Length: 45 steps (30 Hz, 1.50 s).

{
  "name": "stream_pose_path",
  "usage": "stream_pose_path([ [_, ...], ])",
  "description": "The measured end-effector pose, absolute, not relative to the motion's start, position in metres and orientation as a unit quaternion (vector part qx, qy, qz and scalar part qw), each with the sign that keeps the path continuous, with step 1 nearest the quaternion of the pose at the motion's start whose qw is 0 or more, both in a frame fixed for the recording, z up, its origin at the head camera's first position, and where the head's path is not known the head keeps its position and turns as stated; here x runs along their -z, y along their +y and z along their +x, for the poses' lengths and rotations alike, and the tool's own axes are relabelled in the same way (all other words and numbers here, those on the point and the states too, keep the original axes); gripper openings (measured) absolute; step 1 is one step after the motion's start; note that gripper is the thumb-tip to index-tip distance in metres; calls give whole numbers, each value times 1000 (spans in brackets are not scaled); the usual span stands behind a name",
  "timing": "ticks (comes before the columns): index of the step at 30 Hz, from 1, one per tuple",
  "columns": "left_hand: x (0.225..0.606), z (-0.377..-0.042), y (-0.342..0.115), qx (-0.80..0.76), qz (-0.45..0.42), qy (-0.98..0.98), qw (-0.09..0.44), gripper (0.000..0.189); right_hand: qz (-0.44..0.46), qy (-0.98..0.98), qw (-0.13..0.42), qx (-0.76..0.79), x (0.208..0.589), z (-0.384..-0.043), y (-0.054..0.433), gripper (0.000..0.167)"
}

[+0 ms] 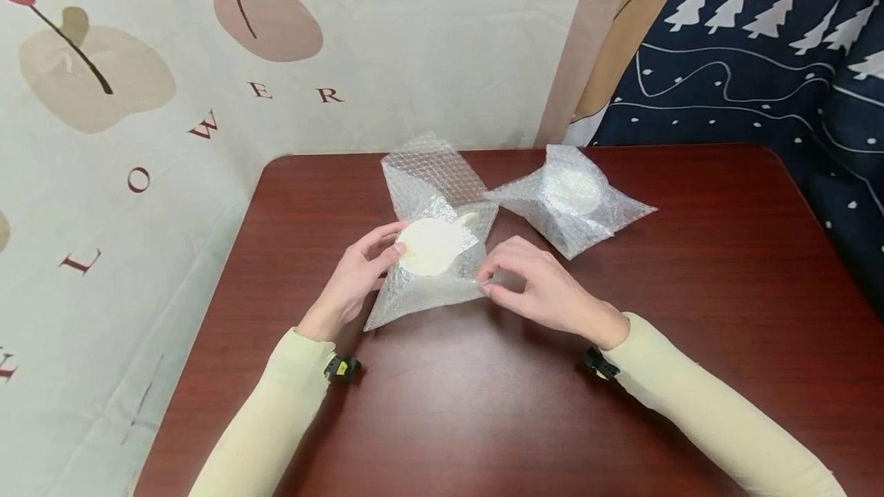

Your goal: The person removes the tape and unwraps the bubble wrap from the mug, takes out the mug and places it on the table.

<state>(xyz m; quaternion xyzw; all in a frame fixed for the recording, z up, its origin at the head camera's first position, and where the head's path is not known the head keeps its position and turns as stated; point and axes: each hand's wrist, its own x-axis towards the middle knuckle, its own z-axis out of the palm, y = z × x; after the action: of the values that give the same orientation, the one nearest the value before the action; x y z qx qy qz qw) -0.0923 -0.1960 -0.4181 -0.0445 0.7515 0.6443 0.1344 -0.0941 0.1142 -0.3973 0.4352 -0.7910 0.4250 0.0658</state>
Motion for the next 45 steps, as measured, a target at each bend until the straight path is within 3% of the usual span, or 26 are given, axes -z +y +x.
stream_pose_path([
  [8,419,-92,-196,-656,-37,743,130,50,501,-777,15,-380,396,-89,122,18],
  [24,414,-90,-195,-641,-35,756,130,49,624,-733,46,-266,401,-69,126,14],
  [29,414,-90,-195,-643,-35,754,129,49,627,-733,18,-262,403,-68,125,11],
  [41,416,-89,-194,-649,-36,749,127,49,615,-746,-62,-248,409,-71,115,24],
  [45,416,-90,-194,-654,-37,745,128,49,606,-728,-96,-307,411,-74,116,16],
])
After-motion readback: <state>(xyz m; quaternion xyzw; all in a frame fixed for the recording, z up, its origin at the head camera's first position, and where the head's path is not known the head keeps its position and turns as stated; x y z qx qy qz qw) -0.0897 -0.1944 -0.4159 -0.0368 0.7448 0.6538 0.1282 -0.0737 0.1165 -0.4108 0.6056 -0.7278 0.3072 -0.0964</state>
